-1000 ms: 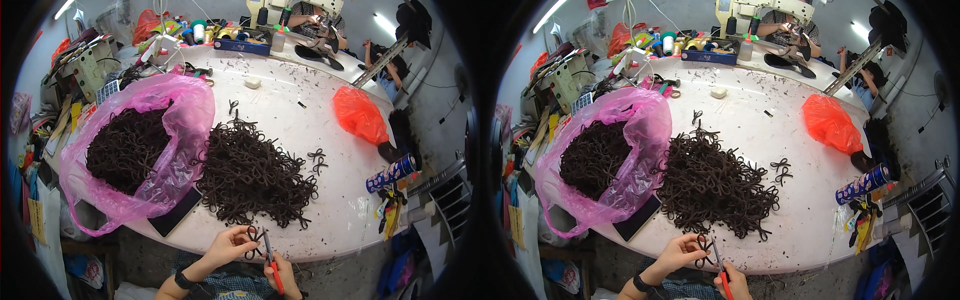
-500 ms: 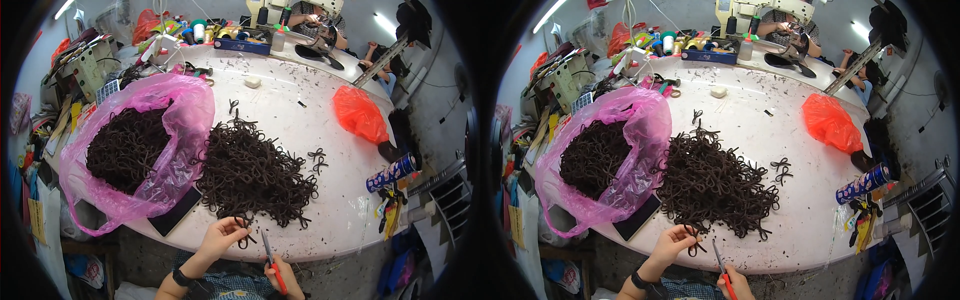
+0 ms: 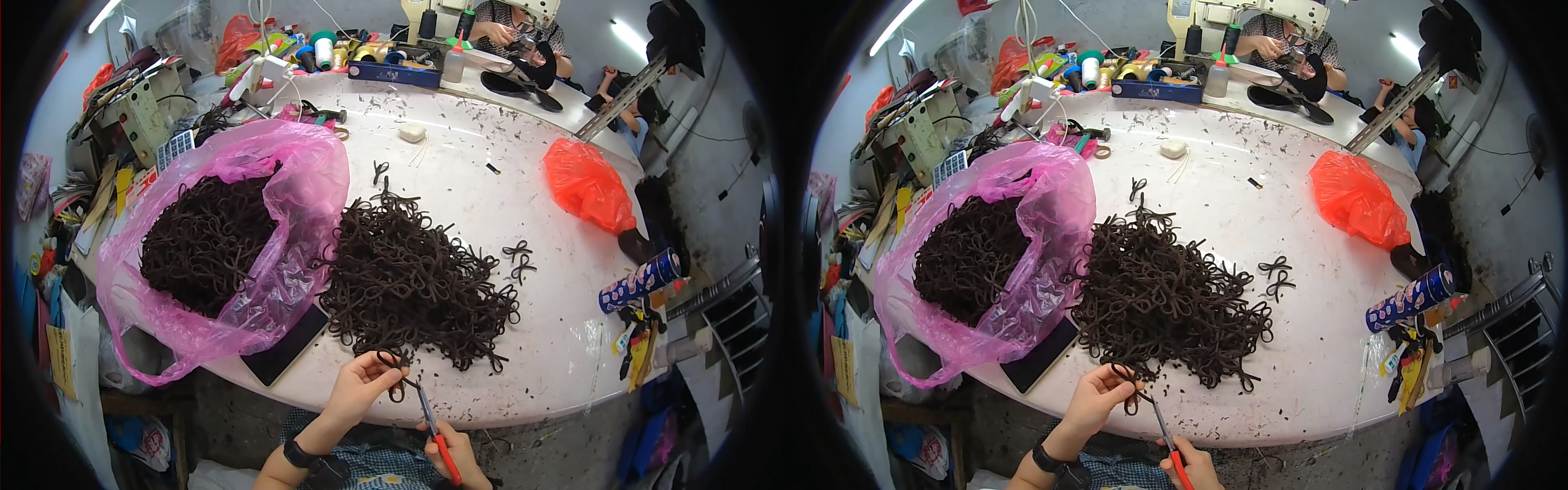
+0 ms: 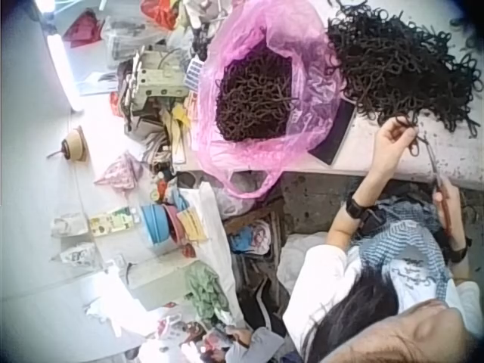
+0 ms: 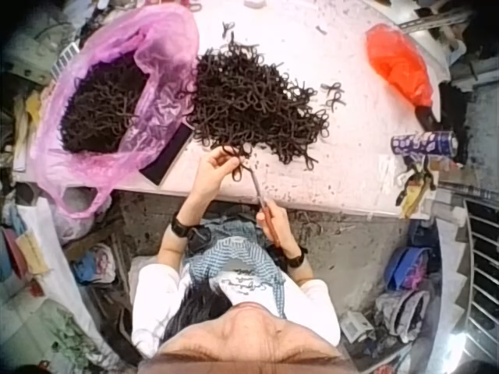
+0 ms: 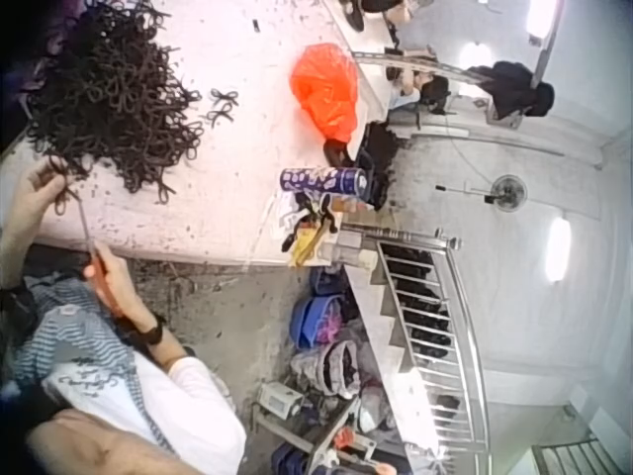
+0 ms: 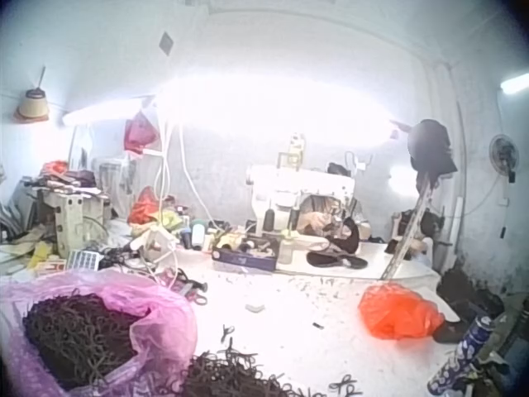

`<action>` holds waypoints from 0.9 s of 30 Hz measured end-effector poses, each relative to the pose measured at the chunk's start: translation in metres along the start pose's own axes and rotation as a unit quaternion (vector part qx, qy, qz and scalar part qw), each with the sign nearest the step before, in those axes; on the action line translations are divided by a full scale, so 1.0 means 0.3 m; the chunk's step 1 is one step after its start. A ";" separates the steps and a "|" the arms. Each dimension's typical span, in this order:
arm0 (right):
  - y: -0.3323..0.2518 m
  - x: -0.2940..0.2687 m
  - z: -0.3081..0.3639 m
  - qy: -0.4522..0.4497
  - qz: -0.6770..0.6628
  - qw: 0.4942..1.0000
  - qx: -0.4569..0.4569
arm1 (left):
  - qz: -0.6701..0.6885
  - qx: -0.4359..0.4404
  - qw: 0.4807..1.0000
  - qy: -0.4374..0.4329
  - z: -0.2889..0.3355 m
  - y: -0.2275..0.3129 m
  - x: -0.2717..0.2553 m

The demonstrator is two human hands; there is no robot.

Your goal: The person is sorting and trimming small black loop components for footwear manufacturing.

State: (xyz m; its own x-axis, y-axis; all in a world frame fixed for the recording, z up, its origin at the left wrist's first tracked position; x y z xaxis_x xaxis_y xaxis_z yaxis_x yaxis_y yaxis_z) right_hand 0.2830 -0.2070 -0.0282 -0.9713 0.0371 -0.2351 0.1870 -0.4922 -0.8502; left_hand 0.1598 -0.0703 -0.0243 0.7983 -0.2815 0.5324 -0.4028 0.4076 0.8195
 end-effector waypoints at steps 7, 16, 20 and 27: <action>0.000 -0.040 0.002 0.107 0.030 0.993 -0.042 | -0.035 0.024 0.999 0.010 0.001 0.062 -0.025; 0.043 -0.096 -0.040 0.134 0.005 0.990 -0.037 | -0.680 0.386 0.503 0.368 -0.007 0.506 -0.153; 0.023 -0.092 -0.036 0.149 0.032 0.987 -0.042 | -0.686 0.384 0.594 0.171 -0.102 0.390 -0.094; -0.005 -0.086 -0.034 0.143 0.012 0.990 -0.013 | -0.649 0.426 0.626 0.069 -0.246 0.186 0.030</action>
State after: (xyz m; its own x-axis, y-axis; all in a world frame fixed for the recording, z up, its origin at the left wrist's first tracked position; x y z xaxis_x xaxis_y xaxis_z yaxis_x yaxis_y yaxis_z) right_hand 0.3092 -0.1982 -0.0257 -0.8857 0.2731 -0.3753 0.2160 -0.4731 -0.8541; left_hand 0.1777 0.0140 0.0104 0.7082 0.2059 -0.6753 0.5797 -0.7156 0.3897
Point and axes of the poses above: each hand's wrist, its own z-axis away from the middle knuckle, its own x-axis out of the palm, y = z × x, the point moved 4 cm from there along -z, towards the middle knuckle, and after that the axes turned 5 degrees about x, right-handed, at the moved point
